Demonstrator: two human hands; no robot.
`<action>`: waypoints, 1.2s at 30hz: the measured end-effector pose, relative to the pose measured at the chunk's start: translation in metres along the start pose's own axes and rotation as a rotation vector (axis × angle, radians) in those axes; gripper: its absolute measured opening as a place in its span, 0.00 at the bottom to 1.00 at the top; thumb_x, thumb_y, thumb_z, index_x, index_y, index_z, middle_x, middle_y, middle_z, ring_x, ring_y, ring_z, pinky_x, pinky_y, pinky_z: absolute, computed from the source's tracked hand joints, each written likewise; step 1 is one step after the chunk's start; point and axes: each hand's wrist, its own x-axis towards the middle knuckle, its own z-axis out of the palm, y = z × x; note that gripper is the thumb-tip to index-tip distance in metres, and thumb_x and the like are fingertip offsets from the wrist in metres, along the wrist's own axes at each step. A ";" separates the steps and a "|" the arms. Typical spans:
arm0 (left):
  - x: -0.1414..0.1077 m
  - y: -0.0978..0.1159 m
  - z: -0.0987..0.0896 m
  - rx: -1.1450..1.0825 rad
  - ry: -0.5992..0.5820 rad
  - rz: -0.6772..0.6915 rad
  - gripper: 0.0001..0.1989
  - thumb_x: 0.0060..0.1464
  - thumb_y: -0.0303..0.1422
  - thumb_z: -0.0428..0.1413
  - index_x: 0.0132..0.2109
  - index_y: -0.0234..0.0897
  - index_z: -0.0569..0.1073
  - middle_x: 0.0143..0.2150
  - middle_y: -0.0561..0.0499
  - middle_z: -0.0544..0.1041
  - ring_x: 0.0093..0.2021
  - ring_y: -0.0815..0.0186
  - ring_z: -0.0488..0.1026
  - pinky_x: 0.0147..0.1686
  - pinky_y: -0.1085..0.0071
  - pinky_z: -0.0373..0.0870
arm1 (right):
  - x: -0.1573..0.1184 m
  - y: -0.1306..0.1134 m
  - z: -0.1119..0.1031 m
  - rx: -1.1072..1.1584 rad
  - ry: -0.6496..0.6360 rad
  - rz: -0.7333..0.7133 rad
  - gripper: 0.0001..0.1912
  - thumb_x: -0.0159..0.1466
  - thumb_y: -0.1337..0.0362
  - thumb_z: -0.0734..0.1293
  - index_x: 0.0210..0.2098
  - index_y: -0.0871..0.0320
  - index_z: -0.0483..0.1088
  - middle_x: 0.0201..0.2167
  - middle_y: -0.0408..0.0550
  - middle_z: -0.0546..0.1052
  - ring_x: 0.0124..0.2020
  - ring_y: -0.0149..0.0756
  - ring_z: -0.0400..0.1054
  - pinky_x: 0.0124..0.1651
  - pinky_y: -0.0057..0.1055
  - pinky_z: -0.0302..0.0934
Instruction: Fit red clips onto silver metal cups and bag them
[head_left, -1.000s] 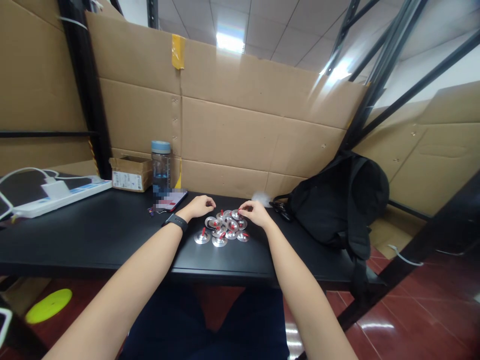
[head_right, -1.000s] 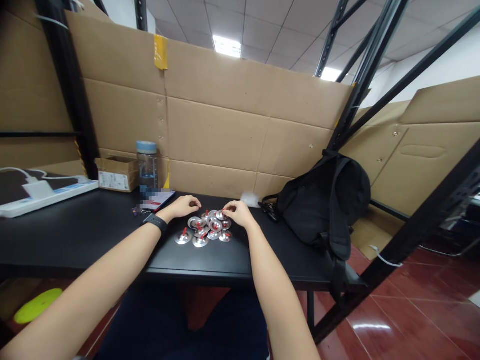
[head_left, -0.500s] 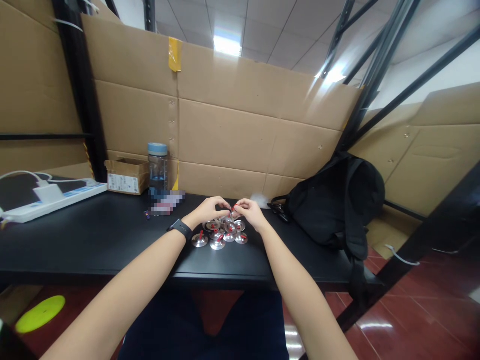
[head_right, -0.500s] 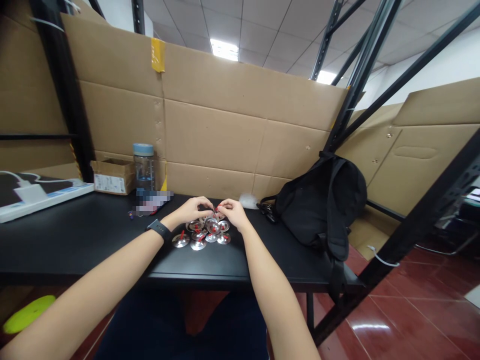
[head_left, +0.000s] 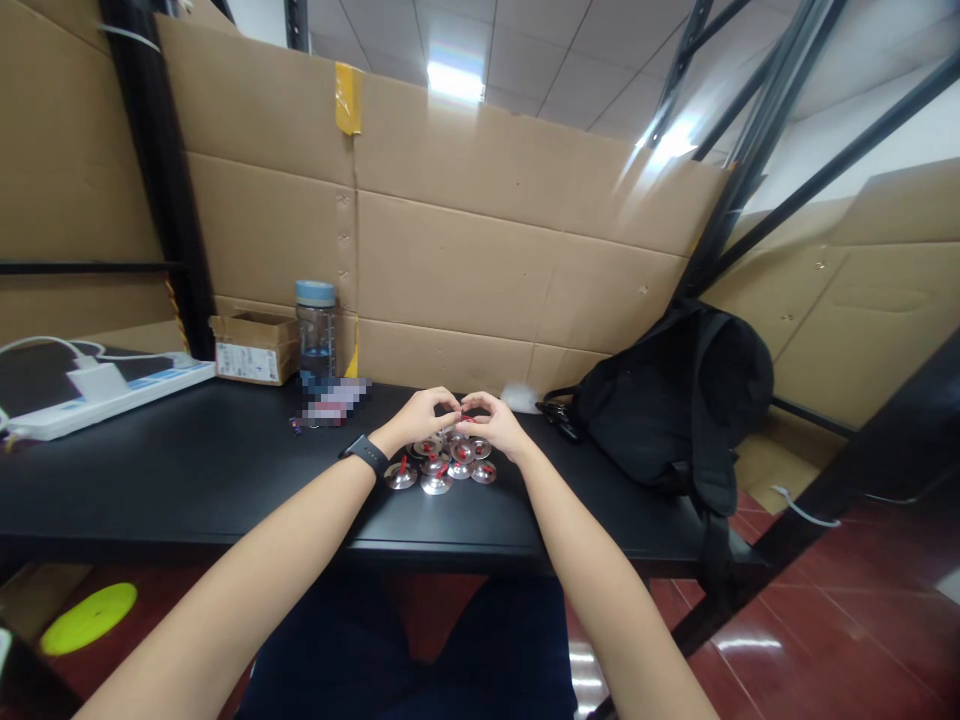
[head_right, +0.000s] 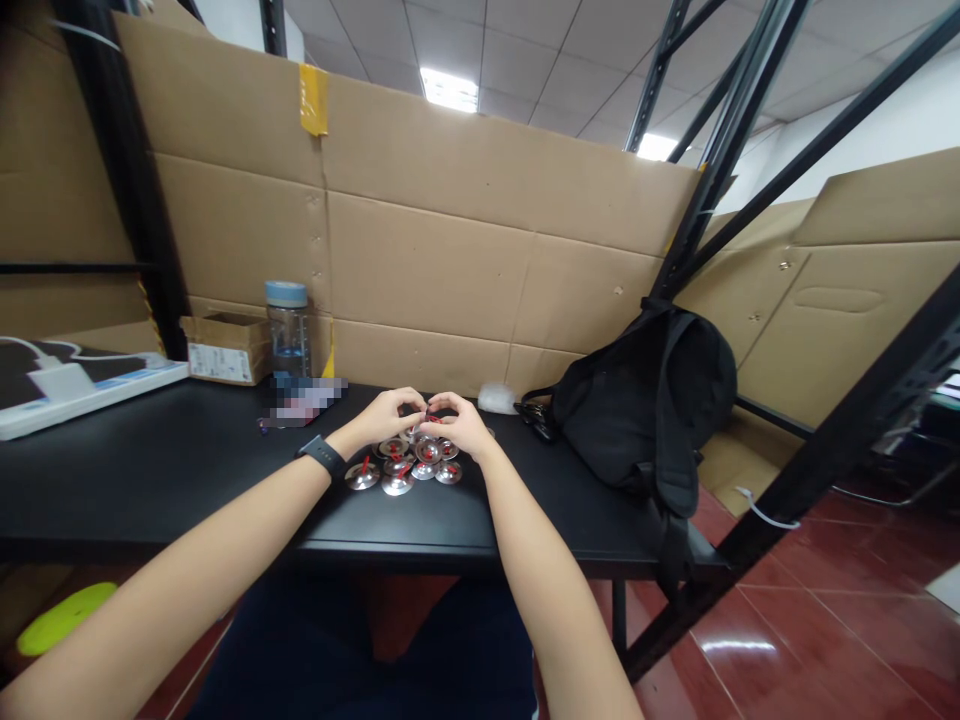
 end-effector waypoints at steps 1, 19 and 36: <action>0.000 0.000 0.000 0.000 0.004 -0.005 0.07 0.56 0.35 0.59 0.39 0.37 0.80 0.42 0.48 0.81 0.43 0.61 0.77 0.46 0.66 0.71 | 0.001 0.002 0.001 -0.022 0.007 -0.001 0.32 0.46 0.57 0.82 0.48 0.54 0.72 0.47 0.48 0.76 0.44 0.36 0.74 0.48 0.33 0.71; -0.001 -0.001 0.000 0.053 -0.002 -0.002 0.09 0.57 0.36 0.58 0.39 0.37 0.80 0.40 0.48 0.79 0.40 0.62 0.76 0.42 0.67 0.70 | 0.005 0.011 0.005 -0.088 -0.025 0.005 0.30 0.48 0.58 0.80 0.49 0.57 0.73 0.42 0.49 0.79 0.36 0.34 0.74 0.43 0.32 0.71; 0.001 -0.005 -0.003 0.029 0.041 -0.045 0.07 0.55 0.35 0.59 0.34 0.38 0.80 0.38 0.49 0.78 0.41 0.62 0.75 0.43 0.68 0.71 | 0.005 0.010 -0.003 -0.144 0.005 0.051 0.31 0.48 0.58 0.80 0.50 0.57 0.73 0.45 0.52 0.79 0.31 0.31 0.74 0.36 0.30 0.69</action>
